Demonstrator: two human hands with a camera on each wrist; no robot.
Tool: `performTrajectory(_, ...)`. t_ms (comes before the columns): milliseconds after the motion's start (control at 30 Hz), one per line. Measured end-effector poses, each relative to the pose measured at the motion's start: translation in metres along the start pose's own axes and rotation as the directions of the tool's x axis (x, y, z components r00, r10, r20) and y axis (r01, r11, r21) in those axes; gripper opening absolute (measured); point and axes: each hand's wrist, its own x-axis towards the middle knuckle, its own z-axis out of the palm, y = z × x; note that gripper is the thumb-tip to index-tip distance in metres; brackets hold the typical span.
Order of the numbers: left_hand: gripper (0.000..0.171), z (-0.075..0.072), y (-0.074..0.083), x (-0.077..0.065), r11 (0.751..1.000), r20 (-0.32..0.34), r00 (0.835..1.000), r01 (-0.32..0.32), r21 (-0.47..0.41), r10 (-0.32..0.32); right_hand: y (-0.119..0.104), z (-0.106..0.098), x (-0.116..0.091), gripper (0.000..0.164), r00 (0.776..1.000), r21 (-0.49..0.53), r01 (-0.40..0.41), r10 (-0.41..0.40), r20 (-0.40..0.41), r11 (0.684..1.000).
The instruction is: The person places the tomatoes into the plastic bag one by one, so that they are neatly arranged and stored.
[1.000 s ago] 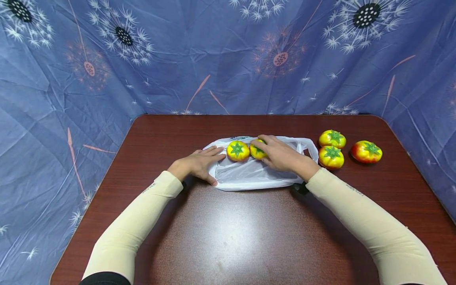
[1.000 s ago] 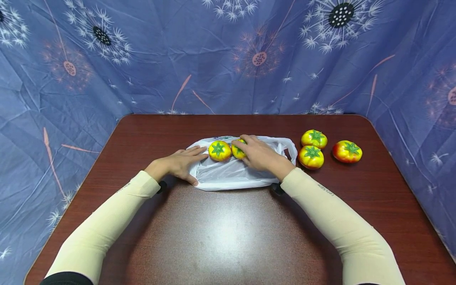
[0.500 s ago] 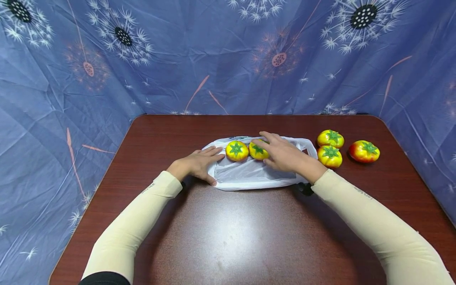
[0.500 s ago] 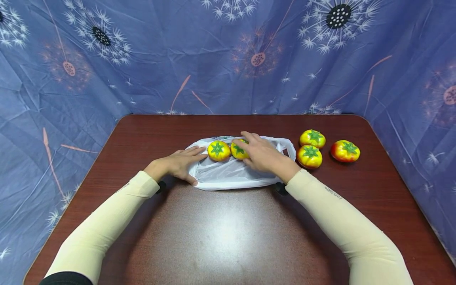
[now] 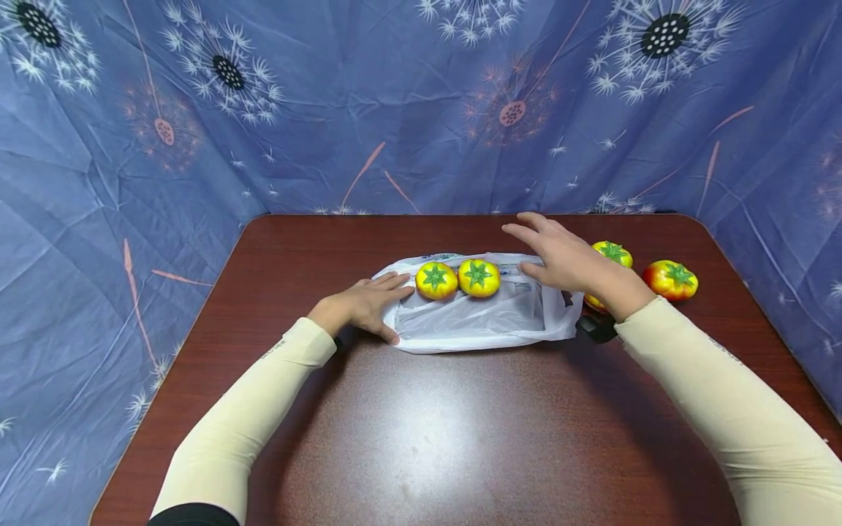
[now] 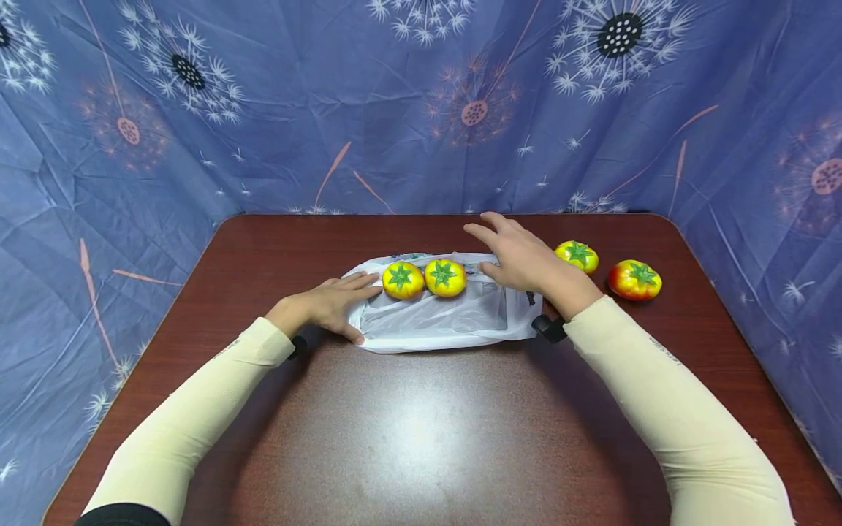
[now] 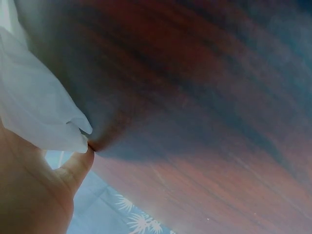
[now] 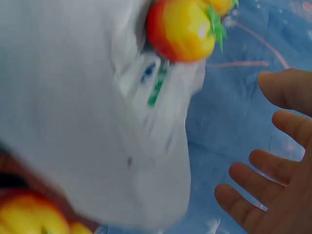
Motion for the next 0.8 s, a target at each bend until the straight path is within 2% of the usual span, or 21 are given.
performTrajectory(133, 0.107, 0.0, 0.0, 0.0, 1.0, -0.005, 1.0, -0.002, -0.002, 0.002, 0.012, -0.009, -0.005, 0.066, 1.0, 0.0, -0.023, 0.023, -0.019, 1.0)
performTrajectory(400, 0.107, 0.001, -0.001, -0.001, 1.0, -0.01, 1.0, -0.003, -0.013, 0.003, 0.037, -0.011, -0.016, 0.062, 0.999, 0.007, -0.045, 0.045, -0.03, 0.999)
performTrajectory(667, 0.107, 0.003, -0.002, -0.001, 1.0, -0.014, 1.0, -0.013, -0.01, 0.013, 0.061, -0.024, -0.033, 0.063, 0.989, 0.05, -0.139, 0.141, -0.032, 0.989)
performTrajectory(800, 0.107, 0.003, -0.001, 0.0, 1.0, -0.017, 1.0, -0.015, -0.012, 0.015, 0.075, -0.025, -0.046, 0.063, 0.985, 0.065, -0.157, 0.161, -0.059, 0.985)
